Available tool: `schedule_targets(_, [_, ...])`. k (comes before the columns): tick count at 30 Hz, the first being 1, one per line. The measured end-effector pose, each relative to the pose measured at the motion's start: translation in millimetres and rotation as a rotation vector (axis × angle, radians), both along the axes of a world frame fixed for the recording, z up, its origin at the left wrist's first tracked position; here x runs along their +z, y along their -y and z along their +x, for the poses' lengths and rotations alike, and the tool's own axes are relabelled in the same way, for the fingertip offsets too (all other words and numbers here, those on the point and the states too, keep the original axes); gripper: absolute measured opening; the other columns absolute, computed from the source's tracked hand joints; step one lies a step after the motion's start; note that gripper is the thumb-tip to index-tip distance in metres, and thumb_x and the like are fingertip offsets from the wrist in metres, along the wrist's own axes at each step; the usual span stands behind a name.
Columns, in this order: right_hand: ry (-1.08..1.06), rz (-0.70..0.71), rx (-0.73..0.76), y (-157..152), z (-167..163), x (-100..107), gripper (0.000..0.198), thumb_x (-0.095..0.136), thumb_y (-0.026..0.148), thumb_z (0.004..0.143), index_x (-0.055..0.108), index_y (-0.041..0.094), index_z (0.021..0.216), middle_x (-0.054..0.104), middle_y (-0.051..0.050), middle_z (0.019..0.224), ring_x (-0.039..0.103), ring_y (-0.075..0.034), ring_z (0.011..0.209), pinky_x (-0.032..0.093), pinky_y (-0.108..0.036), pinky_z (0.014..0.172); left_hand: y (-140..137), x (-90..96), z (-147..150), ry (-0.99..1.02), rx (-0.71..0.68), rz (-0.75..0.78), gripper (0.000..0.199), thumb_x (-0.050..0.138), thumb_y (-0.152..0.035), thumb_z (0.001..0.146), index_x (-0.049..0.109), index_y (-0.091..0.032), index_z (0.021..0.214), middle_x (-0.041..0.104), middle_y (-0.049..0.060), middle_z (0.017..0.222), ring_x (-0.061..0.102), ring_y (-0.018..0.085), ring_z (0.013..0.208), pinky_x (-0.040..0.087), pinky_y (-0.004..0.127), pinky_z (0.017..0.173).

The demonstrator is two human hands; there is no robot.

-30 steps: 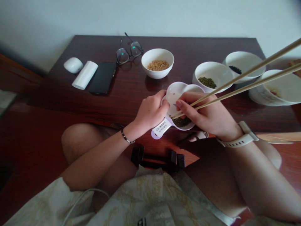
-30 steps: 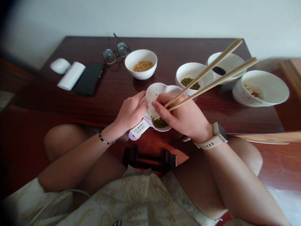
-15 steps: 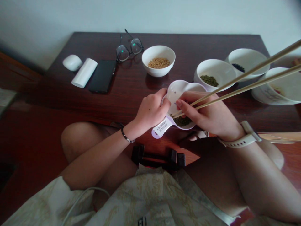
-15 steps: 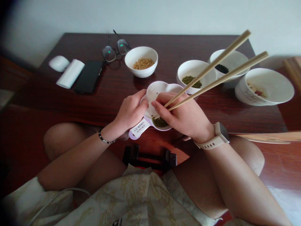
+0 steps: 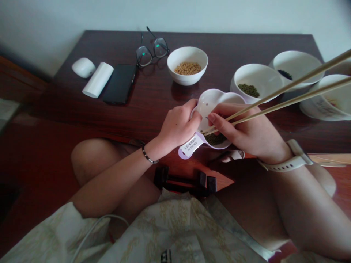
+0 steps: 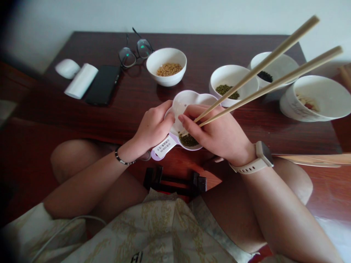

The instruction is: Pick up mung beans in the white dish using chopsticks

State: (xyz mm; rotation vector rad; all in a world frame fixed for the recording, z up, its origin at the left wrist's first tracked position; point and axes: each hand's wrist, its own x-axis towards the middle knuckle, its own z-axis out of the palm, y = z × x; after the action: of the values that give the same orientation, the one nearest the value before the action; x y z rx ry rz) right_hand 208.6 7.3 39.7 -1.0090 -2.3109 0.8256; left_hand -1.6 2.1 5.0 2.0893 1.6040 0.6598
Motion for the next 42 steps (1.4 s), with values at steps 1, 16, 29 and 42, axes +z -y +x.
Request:
schedule_targets(1, [0.002, -0.001, 0.003, 0.1, -0.1, -0.1, 0.049, 0.051, 0.060, 0.109, 0.059, 0.020, 0.082, 0.058, -0.005, 0.075, 0.047, -0.017, 0.069, 0.032, -0.034, 0.064, 0.0, -0.2, 0.0, 0.003, -0.001, 0.001, 0.031, 0.042, -0.031, 0.106, 0.070, -0.020, 0.116, 0.079, 0.006, 0.096, 0.072, 0.019, 0.083, 0.046, 0.029, 0.071])
schedule_targets(16, [0.013, 0.007, 0.028, 1.4, -1.8, -0.4, 0.049, 0.051, 0.059, 0.110, 0.058, 0.020, 0.082, 0.060, -0.005, 0.078, 0.048, -0.016, 0.070, 0.032, -0.034, 0.067, -0.3, 0.1, 0.4, 0.008, 0.000, -0.006, 0.027, 0.043, -0.030, 0.106, 0.069, -0.021, 0.110, 0.078, 0.006, 0.093, 0.071, 0.019, 0.081, 0.046, 0.029, 0.071])
schedule_targets(29, [0.034, 0.006, 0.029, 1.2, -1.0, -0.2, 0.046, 0.048, 0.056, 0.111, 0.057, 0.021, 0.081, 0.057, -0.005, 0.078, 0.046, -0.017, 0.071, 0.033, -0.036, 0.068, -0.6, -1.3, 0.2, 0.012, 0.004, 0.002, 0.028, 0.043, -0.030, 0.106, 0.069, -0.022, 0.111, 0.077, 0.005, 0.092, 0.070, 0.018, 0.080, 0.046, 0.030, 0.072])
schedule_targets(42, [0.071, 0.007, 0.049, 1.5, -2.2, -1.2, 0.048, 0.049, 0.060, 0.110, 0.055, 0.021, 0.081, 0.059, -0.006, 0.080, 0.048, -0.018, 0.072, 0.031, -0.035, 0.069, -1.1, 0.2, 2.0, 0.003, 0.019, -0.016, 0.027, 0.044, -0.028, 0.107, 0.070, -0.023, 0.112, 0.076, 0.005, 0.091, 0.071, 0.019, 0.086, 0.048, 0.030, 0.075])
